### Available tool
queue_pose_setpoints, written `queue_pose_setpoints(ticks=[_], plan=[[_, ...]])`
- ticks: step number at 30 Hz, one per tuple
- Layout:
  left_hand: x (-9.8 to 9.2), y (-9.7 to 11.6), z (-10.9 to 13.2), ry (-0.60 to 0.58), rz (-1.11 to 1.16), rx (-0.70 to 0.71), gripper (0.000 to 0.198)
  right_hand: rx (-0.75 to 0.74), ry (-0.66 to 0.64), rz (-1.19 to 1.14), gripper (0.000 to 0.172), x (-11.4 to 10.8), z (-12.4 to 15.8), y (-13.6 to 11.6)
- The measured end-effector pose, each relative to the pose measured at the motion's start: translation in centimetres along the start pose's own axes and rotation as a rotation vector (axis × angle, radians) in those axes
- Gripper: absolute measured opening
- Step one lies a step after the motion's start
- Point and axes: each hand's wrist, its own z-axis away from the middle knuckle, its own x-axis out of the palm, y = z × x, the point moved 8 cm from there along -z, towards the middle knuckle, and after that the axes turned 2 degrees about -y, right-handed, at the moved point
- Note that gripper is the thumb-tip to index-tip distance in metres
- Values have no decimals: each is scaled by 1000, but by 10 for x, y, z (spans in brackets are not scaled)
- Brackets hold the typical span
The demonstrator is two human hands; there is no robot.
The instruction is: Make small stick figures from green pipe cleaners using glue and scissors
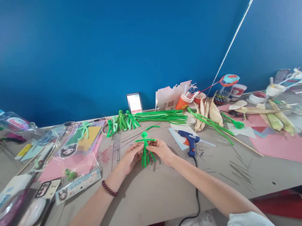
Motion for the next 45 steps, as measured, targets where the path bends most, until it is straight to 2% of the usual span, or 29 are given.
queue_pose_setpoints(ticks=[6,10,18,22,29,34,40,45], plan=[[-5,-1,-1,79,-15,11,33,48,33,-56,28,-4,-2,5],[-1,-2,0,57,-13,-9,33,69,40,-84,25,-3,0,3],[7,0,-1,-26,-107,49,29,155,-46,-96,22,4,2,6],[3,2,-3,0,-89,95,34,131,-55,-75,25,4,1,7],[-3,2,0,75,-71,71,27,61,-42,-27,29,2,0,3],[0,8,1,63,-67,98,28,37,-8,21,26,-4,-1,1],[1,4,-1,11,-21,60,30,-7,0,22,23,-2,-2,-2],[-7,-1,-4,53,-41,40,29,19,-39,-3,27,0,-1,-1]])
